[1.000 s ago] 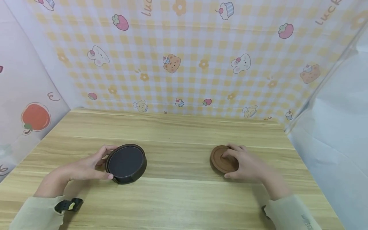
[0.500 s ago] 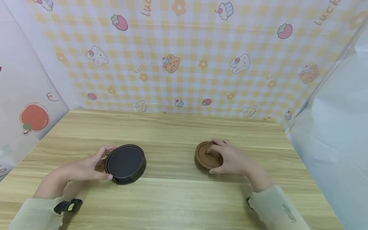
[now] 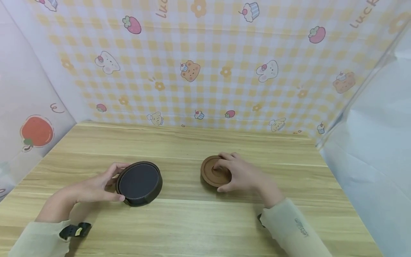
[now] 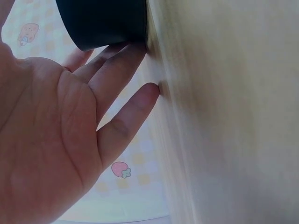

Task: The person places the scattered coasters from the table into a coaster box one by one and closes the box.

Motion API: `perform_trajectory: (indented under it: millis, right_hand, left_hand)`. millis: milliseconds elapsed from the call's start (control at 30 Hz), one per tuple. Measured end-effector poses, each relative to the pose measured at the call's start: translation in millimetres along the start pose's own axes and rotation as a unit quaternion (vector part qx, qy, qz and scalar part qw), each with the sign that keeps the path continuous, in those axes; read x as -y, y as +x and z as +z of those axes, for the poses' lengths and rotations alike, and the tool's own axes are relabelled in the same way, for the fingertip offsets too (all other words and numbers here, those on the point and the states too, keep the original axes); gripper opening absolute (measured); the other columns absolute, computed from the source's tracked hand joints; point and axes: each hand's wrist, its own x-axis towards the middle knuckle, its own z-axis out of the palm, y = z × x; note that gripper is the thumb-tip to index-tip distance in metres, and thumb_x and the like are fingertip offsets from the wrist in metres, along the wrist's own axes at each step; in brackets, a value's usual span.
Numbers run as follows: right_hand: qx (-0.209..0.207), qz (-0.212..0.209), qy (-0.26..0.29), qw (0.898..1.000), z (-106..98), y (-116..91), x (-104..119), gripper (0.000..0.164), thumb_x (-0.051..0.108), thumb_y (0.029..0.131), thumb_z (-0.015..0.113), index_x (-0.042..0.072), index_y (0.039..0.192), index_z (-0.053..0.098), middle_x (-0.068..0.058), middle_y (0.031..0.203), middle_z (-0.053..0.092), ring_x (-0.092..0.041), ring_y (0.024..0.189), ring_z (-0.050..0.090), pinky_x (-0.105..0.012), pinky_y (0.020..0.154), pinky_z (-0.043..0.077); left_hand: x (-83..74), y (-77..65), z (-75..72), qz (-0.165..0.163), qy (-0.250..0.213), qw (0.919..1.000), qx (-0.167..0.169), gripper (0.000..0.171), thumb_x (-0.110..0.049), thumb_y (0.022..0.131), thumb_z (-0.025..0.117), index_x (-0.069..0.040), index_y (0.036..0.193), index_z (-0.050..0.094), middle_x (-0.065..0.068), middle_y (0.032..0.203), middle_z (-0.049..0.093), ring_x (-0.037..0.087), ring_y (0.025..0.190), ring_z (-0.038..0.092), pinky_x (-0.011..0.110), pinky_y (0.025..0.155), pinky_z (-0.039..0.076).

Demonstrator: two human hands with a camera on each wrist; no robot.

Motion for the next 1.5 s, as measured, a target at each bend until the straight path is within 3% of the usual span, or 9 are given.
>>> perform_trajectory:
  millis: [367, 733, 1133, 1500]
  right_hand:
    - [0.035, -0.029, 0.007, 0.999, 6.7, 23.5, 25.0, 0.057, 0.046, 0.077, 0.084, 0.028, 0.125, 0.060, -0.014, 0.161, 0.031, -0.034, 0.141, 0.036, -0.054, 0.103, 0.044]
    - [0.045, -0.087, 0.018, 0.995, 18.1, 53.2, 51.6, 0.058, 0.046, 0.078, 0.082, 0.024, 0.126, 0.060, -0.016, 0.161, 0.031, -0.033, 0.141, 0.035, -0.051, 0.106, 0.043]
    - [0.063, -0.142, -0.001, 0.988, 18.0, 87.2, 96.0, 0.058, 0.047, 0.079, 0.081, 0.025, 0.127, 0.059, -0.014, 0.160, 0.031, -0.029, 0.135, 0.037, -0.045, 0.106, 0.043]
    - [0.061, -0.188, -0.033, 0.980, 29.8, 115.8, 126.1, 0.062, 0.053, 0.078, 0.080, 0.026, 0.128, 0.058, -0.010, 0.158, 0.035, -0.026, 0.134, 0.038, -0.038, 0.108, 0.043]
  left_hand:
    - [0.1, -0.1, 0.7, -0.012, 0.006, 0.9999, -0.007, 0.091, -0.026, 0.083, 0.080, -0.006, 0.146, 0.018, 0.034, 0.149, 0.032, 0.059, 0.139, 0.030, 0.071, 0.107, 0.031]
    - [-0.3, 0.8, 0.3, -0.021, 0.002, 0.9998, -0.005, 0.092, -0.027, 0.082, 0.081, -0.007, 0.147, 0.018, 0.036, 0.150, 0.031, 0.061, 0.138, 0.030, 0.072, 0.106, 0.031]
    - [0.8, 0.8, -1.1, -0.029, 0.008, 0.9995, -0.004, 0.094, -0.028, 0.082, 0.081, -0.008, 0.147, 0.017, 0.038, 0.152, 0.027, 0.062, 0.139, 0.026, 0.071, 0.106, 0.031]
    - [0.5, 1.3, -0.1, -0.006, 0.019, 0.9998, -0.005, 0.093, -0.029, 0.083, 0.080, -0.005, 0.148, 0.017, 0.032, 0.149, 0.035, 0.054, 0.139, 0.032, 0.068, 0.105, 0.035]
